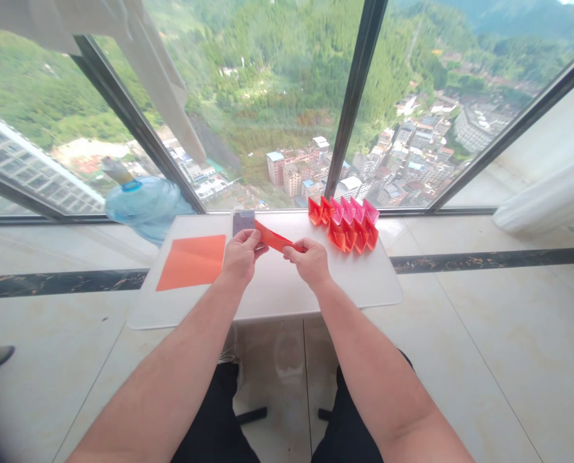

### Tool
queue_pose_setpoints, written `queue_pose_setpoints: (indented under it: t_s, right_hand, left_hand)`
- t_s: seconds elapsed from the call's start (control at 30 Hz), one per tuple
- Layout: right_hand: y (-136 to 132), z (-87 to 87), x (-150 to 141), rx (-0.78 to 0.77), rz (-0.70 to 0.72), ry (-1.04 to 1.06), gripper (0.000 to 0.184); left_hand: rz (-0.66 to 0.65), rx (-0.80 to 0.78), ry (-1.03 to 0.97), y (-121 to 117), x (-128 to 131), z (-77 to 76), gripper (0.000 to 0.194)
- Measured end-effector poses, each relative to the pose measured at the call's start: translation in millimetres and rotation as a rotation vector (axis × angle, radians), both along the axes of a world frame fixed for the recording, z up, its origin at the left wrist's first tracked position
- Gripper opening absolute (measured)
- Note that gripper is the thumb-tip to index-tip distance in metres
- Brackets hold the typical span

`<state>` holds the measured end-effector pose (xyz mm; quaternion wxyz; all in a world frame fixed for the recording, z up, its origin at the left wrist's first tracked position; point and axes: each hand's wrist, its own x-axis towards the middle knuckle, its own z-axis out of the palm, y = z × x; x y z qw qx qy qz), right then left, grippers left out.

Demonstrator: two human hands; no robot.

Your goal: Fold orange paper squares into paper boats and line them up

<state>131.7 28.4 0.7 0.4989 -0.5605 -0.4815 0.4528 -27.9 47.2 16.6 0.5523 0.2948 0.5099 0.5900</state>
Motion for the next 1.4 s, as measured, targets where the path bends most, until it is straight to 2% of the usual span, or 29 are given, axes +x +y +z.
queue_pose_setpoints:
  t_s: [0.13,0.2,0.3,0.5,0.6,0.73,0.9,1.0,1.1,1.23,1.4]
  right_hand:
    - [1,-0.7,-3,0.022,-0.040,0.168,0.040]
    - [1,0.2,-4,0.023,-0.048,0.185,0.044]
    - [0,1.9,-4,0.021,-0.021,0.190,0.041]
    - [-3,4.7,-4,-0.018,0.046,0.123,0.040]
    - [-3,5.4,-5,-0.014,0.009,0.128,0.033]
    - [-1,5.6,-7,0.003,-0.057,0.196,0.028]
    - [-2,4.9,-8,-0.024,-0.087,0.348,0.041]
    - [-5,4.1,-12,-0.037,-0.054,0.476,0.046]
    - [-7,3.7,-19,-0.067,-0.042,0.539,0.038]
    - [-6,3.7,-24,-0.100,-0.092,0.577,0.033]
    - [-5,2.6,-26,-0.073,-0.106,0.592,0.027]
  left_hand:
    - [-0.023,0.040,-0.132,-4,5,-0.7,0.028]
    - [-0.106,0.031,-0.209,-7,8,-0.1,0.030]
    - [-0.215,0.003,-0.209,-10,12,0.4,0.035]
    - [-0.184,0.015,-0.224,-11,15,-1.1,0.037]
    - [-0.171,0.021,-0.236,-13,17,-2.5,0.036]
    - [-0.086,0.000,-0.272,-16,19,-4.1,0.034]
    - [-0.159,-0.038,-0.250,-18,22,-2.9,0.040]
    - [-0.124,-0.044,-0.244,-19,25,-3.2,0.037]
    - [-0.109,-0.030,-0.296,-21,30,-3.7,0.035]
    - [-0.066,-0.055,-0.368,-23,34,-2.2,0.033]
    - [-0.001,-0.049,-0.402,-23,35,-0.2,0.033]
